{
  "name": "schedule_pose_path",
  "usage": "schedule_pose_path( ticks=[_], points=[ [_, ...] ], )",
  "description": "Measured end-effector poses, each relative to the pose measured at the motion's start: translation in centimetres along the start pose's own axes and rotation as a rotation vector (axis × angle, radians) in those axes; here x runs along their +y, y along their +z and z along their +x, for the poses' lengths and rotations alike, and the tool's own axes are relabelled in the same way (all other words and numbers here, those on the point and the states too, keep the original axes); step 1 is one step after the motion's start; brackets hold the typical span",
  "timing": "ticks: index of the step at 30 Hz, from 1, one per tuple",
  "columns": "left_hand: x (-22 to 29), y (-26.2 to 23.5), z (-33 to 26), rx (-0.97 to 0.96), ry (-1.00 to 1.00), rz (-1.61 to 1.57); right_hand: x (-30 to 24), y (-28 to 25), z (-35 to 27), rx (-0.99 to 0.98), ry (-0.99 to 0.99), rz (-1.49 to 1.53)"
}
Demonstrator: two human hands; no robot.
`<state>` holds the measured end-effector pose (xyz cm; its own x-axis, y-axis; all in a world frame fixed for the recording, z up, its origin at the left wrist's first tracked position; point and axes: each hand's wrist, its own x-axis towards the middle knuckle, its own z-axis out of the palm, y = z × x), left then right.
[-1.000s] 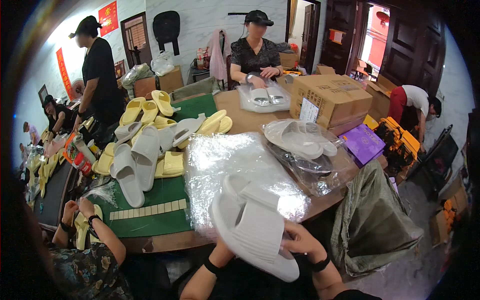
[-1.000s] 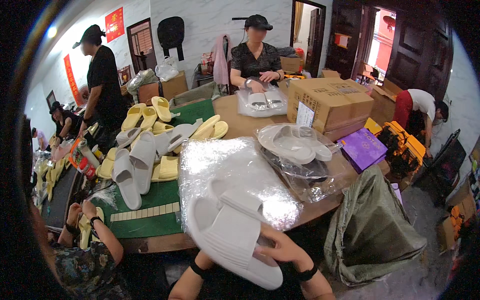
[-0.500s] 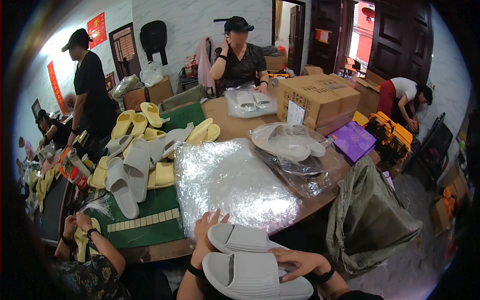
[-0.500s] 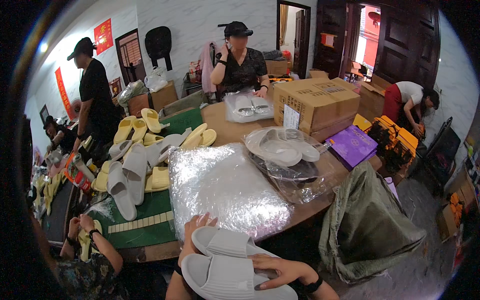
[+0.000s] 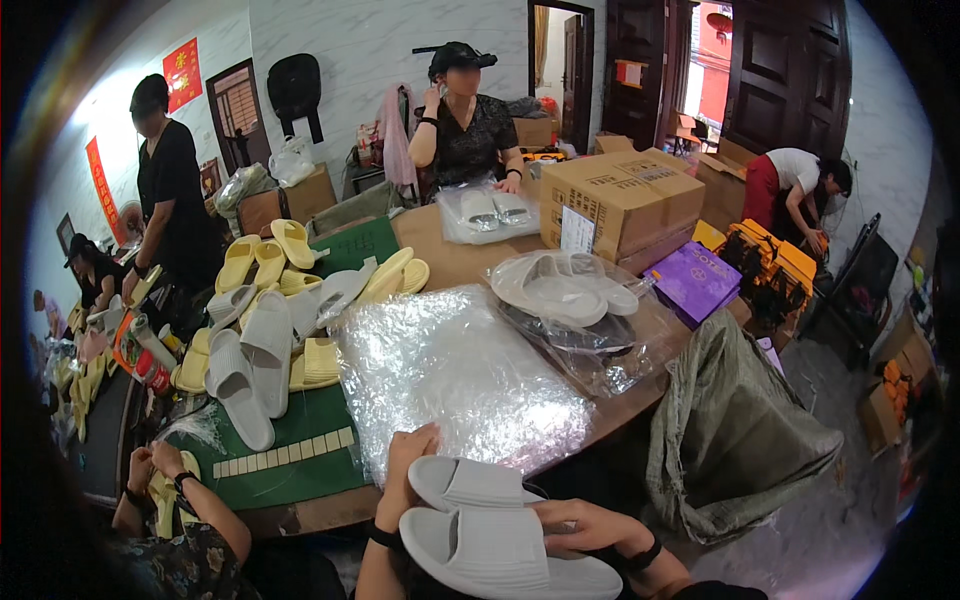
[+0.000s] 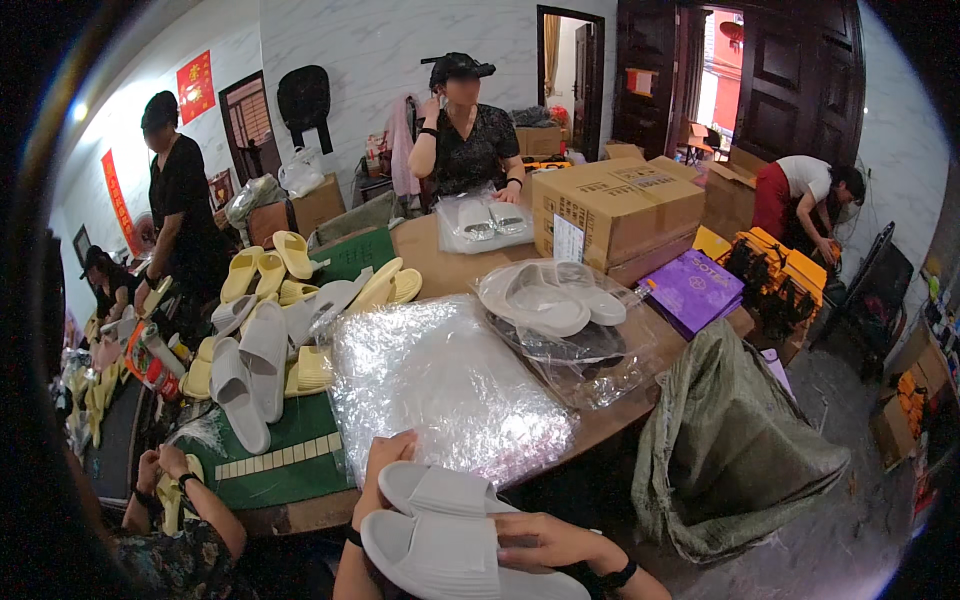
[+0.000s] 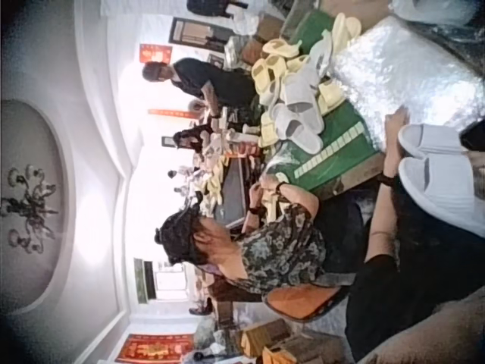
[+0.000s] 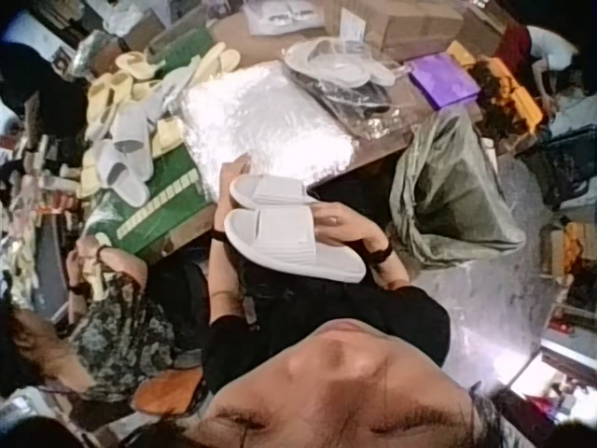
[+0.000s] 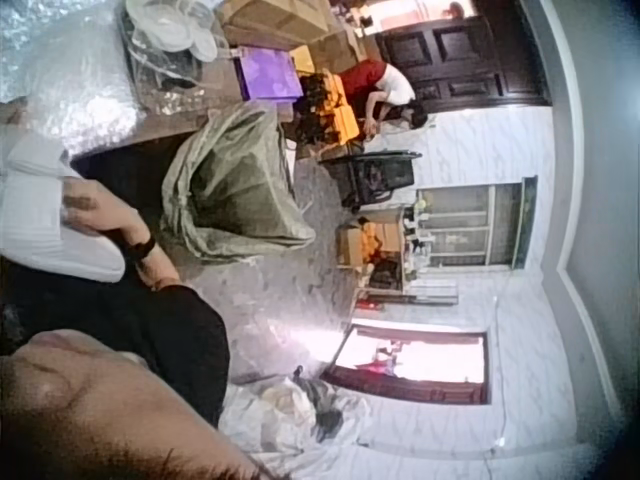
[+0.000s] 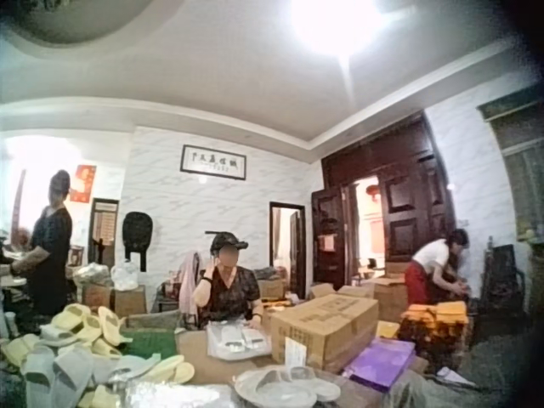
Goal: The recorder sorts and packs various styles of slippers and shoes into plastic bags and a large collection bag in a manufacturing or warehouse setting.
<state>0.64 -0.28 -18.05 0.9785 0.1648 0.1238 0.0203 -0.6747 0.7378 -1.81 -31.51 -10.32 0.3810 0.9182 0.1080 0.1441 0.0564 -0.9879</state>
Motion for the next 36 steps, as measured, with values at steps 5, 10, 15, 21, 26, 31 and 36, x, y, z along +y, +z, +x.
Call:
schedule_pose_path(
  ticks=[5,10,15,21,26,31,36],
  points=[
    [3.1,-0.9,-1.2,0.309,0.262,0.314,-0.9,0.8,-0.1,0.359,0.008,-0.285],
    [3.7,-1.4,-1.5,0.21,0.157,-0.218,0.4,1.2,0.4,0.54,-0.066,-0.779],
    [7.5,-1.9,-2.8,0.135,0.168,0.076,2.0,2.0,1.9,0.657,-0.146,-1.222],
    [9.7,0.0,-3.6,0.271,0.308,0.493,2.6,2.5,2.6,0.583,-0.177,-1.253],
    [10.9,0.9,-4.6,0.213,0.368,0.536,2.5,2.7,2.7,0.498,-0.052,-1.367],
    [11.3,1.3,-4.7,0.221,0.414,0.525,3.7,2.9,2.6,0.488,-0.026,-1.432],
    [12.0,2.9,-5.8,0.134,0.48,0.42,3.8,2.6,4.1,0.622,0.03,-1.364]
  ],
)
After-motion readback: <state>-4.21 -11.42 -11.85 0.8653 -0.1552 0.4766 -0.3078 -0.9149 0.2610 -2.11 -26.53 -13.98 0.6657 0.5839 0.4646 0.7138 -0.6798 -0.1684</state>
